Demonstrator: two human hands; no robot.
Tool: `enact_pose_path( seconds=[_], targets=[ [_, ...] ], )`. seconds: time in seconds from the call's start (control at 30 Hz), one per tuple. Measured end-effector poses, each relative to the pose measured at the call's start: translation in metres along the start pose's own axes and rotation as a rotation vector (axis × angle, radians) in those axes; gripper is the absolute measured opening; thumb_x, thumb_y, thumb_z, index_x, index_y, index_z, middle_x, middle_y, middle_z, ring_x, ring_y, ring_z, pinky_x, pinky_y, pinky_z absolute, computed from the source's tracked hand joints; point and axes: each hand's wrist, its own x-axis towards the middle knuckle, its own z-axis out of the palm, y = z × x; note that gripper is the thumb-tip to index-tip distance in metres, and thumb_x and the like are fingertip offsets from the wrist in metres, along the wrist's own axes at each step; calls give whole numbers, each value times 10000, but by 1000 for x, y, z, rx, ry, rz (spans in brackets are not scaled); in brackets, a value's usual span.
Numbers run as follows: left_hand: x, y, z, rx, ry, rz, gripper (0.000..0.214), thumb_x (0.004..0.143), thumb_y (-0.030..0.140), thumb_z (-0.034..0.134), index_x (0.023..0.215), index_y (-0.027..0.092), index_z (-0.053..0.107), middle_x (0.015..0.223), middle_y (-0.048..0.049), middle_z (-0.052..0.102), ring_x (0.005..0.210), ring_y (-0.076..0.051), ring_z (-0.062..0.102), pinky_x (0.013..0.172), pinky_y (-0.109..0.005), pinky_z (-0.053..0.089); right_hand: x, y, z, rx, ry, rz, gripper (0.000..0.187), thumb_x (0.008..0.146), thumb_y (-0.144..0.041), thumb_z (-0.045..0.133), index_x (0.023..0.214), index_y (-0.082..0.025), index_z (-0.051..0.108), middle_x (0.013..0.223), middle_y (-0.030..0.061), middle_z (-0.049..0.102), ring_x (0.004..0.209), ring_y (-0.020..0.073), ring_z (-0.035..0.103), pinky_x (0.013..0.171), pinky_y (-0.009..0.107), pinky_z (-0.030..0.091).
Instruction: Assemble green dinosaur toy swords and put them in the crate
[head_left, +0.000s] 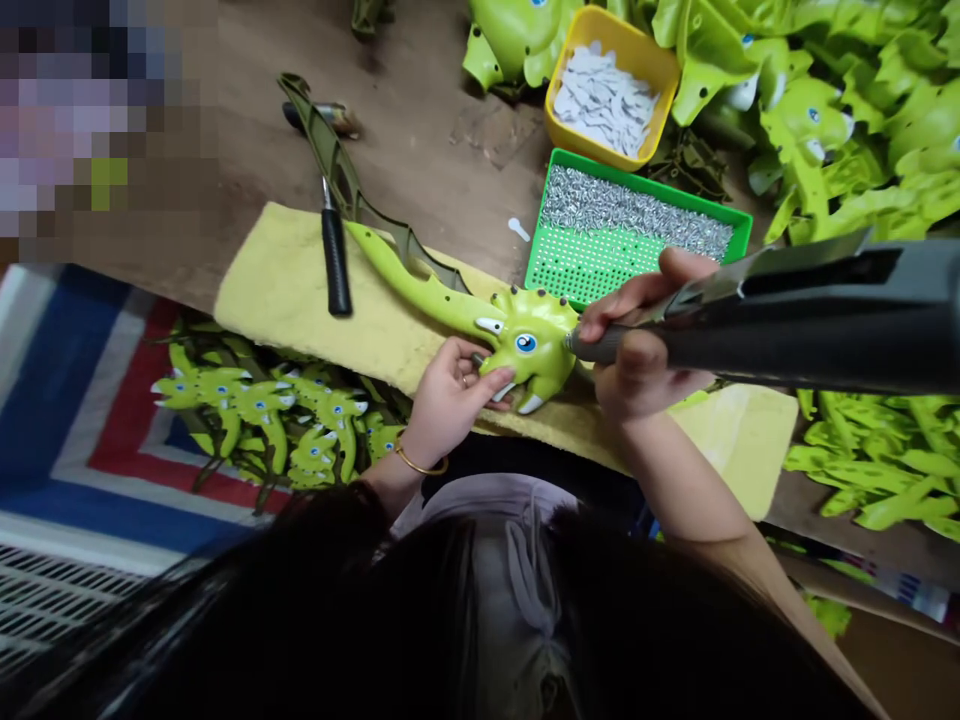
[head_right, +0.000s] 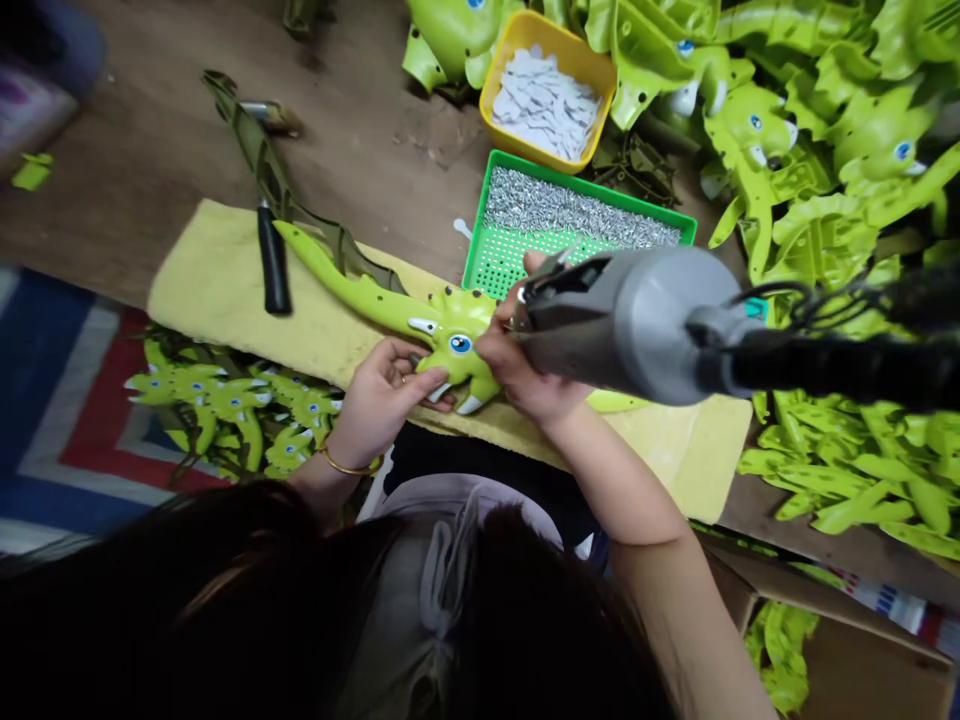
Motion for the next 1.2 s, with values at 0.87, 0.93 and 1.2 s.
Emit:
enact_pose_path(
  seconds=[0.87,0.93,1.2],
  targets=[
    [0,-2,1,-49,-58,-23,535,605,418,852,906,204,465,732,44,640,565,-150,675,535,-306,610,81,55,1,-257,233,-253,522,887,-712,377,1249,-358,503,913,0,656,586,125,530,607,334,469],
    [0,-2,0,-60,-58,-20,525,607,406,848,899,201,462,740,48,628,565,-142,669,538,-302,605,85,55,2,-262,272,-280,470,895,-692,379,1223,-379,502,915,-6,664,551,116,487,590,331,454],
    [-4,-1,-4,-70,-172,-4,555,561,105,836,966,191,466,763,56,638,714,-118,681,665,-230,553,38,-44,35,168,291,-364,242,902,-472,522,1059,-336,645,842,-62,619,469,21,474,401,189,375]
  ],
)
